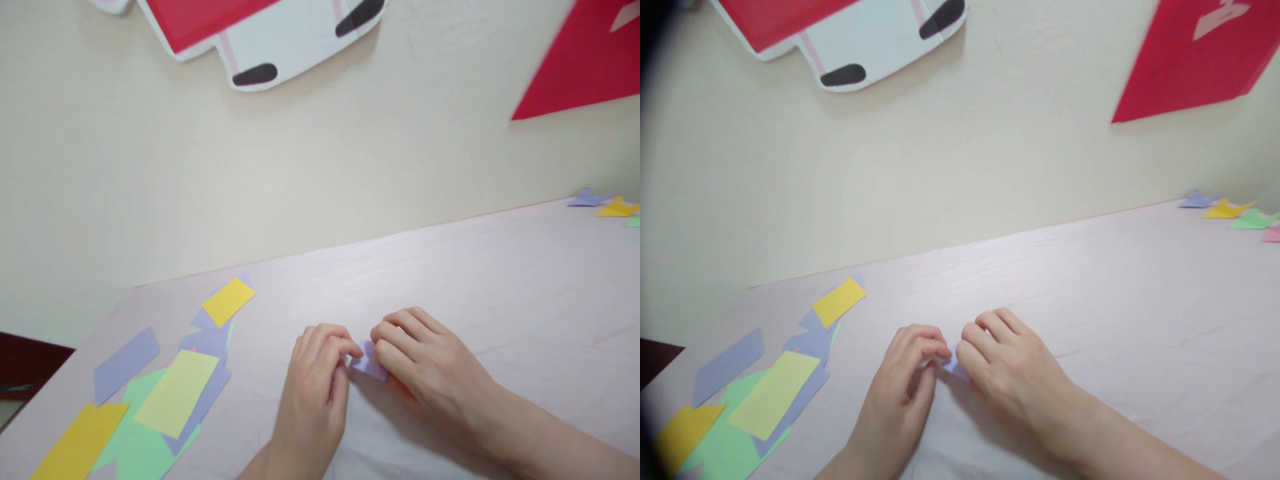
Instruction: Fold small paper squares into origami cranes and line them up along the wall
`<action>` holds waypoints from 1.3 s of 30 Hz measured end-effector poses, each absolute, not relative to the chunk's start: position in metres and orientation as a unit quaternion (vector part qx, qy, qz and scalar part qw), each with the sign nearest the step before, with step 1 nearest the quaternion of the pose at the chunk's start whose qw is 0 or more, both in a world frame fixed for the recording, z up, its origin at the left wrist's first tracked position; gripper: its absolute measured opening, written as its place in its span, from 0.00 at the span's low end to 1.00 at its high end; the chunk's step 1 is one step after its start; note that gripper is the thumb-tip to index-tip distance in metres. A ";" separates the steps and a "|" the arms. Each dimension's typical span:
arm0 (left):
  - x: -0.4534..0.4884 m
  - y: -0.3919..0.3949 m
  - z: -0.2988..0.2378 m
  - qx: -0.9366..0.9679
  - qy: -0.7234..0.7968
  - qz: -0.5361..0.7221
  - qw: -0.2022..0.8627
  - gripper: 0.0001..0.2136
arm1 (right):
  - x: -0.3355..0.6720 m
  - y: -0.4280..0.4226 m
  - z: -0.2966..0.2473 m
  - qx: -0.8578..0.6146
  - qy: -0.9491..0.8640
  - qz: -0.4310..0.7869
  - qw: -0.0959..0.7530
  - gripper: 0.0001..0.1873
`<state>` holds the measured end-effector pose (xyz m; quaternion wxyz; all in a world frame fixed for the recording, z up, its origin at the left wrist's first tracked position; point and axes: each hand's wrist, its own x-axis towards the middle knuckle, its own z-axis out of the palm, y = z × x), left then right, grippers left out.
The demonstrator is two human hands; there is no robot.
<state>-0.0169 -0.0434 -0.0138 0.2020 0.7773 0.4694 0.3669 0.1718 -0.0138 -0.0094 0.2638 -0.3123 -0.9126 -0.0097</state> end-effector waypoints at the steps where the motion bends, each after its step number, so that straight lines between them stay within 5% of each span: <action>1: -0.018 -0.046 -0.014 0.800 0.451 0.351 0.182 0.14 | 0.171 -0.015 -0.010 -0.318 -0.916 -0.020 0.244 0.12; 10: -0.024 -0.045 -0.014 0.863 0.409 0.280 0.095 0.10 | 0.193 0.009 -0.009 -0.262 -0.888 0.286 0.246 0.17; 24: -0.039 -0.057 -0.016 0.915 0.329 0.229 -0.051 0.13 | 0.200 0.018 -0.004 -0.242 -0.903 0.286 0.210 0.04; 32: -0.037 -0.061 -0.016 0.908 0.346 0.233 -0.031 0.13 | 0.200 0.014 -0.002 -0.238 -0.891 0.325 0.208 0.19; 39: -0.038 -0.062 -0.016 0.910 0.345 0.225 -0.035 0.14 | 0.199 0.015 -0.006 -0.233 -0.891 0.326 0.214 0.06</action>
